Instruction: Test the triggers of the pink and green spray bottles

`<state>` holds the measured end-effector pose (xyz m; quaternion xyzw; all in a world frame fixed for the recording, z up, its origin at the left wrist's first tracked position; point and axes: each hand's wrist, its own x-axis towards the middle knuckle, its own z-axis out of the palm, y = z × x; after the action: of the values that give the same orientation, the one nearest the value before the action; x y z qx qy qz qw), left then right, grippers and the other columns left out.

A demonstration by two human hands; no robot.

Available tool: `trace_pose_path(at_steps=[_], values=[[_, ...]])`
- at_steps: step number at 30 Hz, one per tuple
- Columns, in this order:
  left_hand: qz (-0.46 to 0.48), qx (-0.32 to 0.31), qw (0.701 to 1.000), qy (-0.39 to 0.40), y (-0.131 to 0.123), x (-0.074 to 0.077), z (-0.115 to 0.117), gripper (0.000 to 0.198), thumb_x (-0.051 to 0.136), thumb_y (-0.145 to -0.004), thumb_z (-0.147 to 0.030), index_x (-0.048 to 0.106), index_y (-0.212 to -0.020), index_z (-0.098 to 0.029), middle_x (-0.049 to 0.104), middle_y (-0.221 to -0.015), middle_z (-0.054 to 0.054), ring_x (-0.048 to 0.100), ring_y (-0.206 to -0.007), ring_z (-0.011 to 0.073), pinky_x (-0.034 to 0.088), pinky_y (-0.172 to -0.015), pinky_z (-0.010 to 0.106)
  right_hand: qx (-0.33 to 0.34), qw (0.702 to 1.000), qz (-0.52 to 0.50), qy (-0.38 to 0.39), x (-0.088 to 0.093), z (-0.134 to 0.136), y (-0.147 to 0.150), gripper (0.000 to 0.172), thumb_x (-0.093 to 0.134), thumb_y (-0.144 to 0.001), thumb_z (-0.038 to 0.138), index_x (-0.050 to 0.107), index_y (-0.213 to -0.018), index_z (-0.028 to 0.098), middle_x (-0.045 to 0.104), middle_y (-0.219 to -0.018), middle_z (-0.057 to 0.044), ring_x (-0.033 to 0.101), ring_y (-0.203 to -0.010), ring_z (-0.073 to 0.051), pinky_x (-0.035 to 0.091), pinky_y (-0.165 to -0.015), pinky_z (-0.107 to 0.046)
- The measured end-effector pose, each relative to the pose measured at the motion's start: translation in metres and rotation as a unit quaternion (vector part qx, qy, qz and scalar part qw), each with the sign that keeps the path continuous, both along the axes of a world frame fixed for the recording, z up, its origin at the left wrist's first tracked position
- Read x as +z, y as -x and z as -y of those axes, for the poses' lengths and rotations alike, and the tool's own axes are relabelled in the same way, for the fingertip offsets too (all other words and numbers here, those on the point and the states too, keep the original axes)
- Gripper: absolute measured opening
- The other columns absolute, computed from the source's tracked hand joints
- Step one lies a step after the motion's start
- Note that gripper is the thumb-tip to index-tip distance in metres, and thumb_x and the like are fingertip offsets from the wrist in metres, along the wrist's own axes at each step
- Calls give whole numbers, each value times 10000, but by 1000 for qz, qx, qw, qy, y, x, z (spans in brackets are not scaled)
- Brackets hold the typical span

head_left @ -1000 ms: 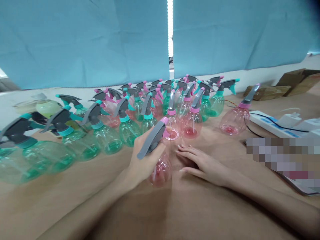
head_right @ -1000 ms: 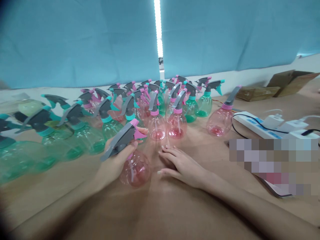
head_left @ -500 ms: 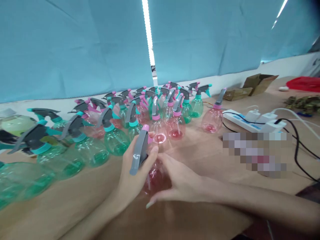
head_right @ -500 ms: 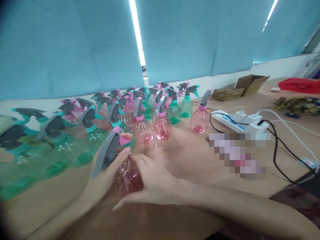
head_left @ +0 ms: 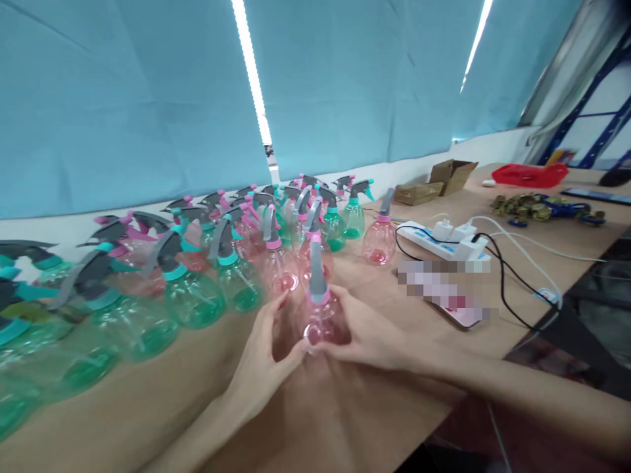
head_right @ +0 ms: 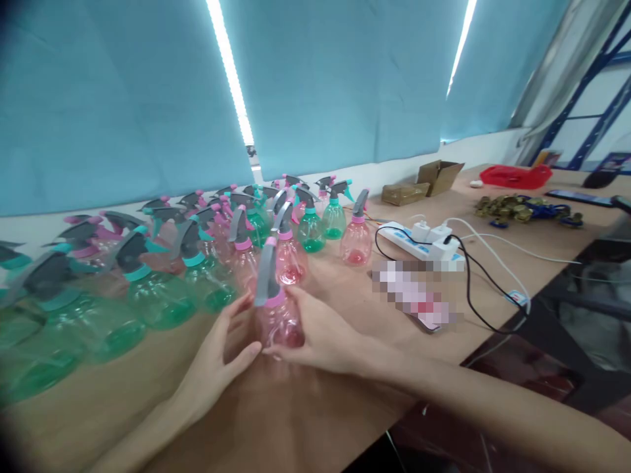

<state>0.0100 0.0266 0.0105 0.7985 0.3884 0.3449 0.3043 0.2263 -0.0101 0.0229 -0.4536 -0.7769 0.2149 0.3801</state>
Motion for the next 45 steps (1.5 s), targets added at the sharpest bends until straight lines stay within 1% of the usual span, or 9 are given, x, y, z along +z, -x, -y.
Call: trace_pose_path(at_steps=[3,7,11,15,20,28,38,41,45], values=[[-87,1,996,-1,1,-18,-5,505,556,-893,-378,391,-1354,-251,505,-1396,132,499,-1291,320,397,-1071,540,-83,994,75,-13,-8,-5,-39,677,654,-816,513,413,-1364,196,556,-1321,-163,601,-1128,-324,465,-974,-506],[-156,18,986,-47,3,-26,-11,404,508,-912,-341,470,-1303,-244,583,-1311,102,568,-1218,302,457,-1021,509,-170,981,78,-43,-19,-24,-75,747,641,-816,523,325,-1409,198,564,-1303,-174,583,-1156,-354,481,-931,-520],[-199,-2,971,-133,4,-29,-15,349,492,-912,-308,529,-1250,-230,618,-1256,93,598,-1171,283,493,-989,467,-227,963,136,-61,-12,-48,-85,681,644,-817,494,378,-1360,180,589,-1256,-186,587,-1135,-379,480,-900,-539],[-214,-7,958,-190,5,-34,-17,331,487,-917,-293,536,-1240,-240,641,-1235,80,628,-1135,272,525,-957,444,-281,935,216,-25,2,-67,-81,655,672,-801,493,455,-1299,128,602,-1212,-218,574,-1143,-393,483,-882,-506],[-233,-7,943,-236,7,-37,-20,310,483,-926,-295,535,-1229,-251,663,-1208,72,655,-1098,273,559,-905,456,-291,929,230,-9,10,-84,-77,753,646,-823,491,358,-1387,83,597,-1223,-230,602,-1104,-385,499,-828,-471],[-248,-8,926,-285,7,-38,-21,289,469,-933,-286,533,-1214,-265,673,-1211,58,672,-1080,264,583,-875,457,-312,915,257,10,17,-96,-70,647,626,-836,442,400,-1352,123,600,-1216,-210,599,-1095,-377,497,-796,-454],[-238,2,921,-308,9,-44,-21,362,472,-920,-269,475,-1281,-254,678,-1212,56,679,-1072,243,583,-881,387,-333,903,272,-1,14,-90,-69,726,603,-866,475,326,-1462,167,593,-1266,-209,665,-988,-368,499,-744,-428],[-243,3,916,-318,7,-43,-21,359,473,-918,-279,473,-1276,-257,686,-1196,56,689,-1052,245,591,-865,388,-319,919,224,-60,7,-74,-79,616,596,-875,443,437,-1390,146,633,-1226,-179,660,-1004,-330,495,-768,-406],[-259,7,908,-330,7,-42,-21,361,451,-933,-299,446,-1291,-257,686,-1193,64,694,-1045,243,604,-842,391,-322,932,144,-84,-1,-56,-112,253,568,-902,392,657,-1048,206,727,-957,-64,685,-838,-236,490,-736,-349]])
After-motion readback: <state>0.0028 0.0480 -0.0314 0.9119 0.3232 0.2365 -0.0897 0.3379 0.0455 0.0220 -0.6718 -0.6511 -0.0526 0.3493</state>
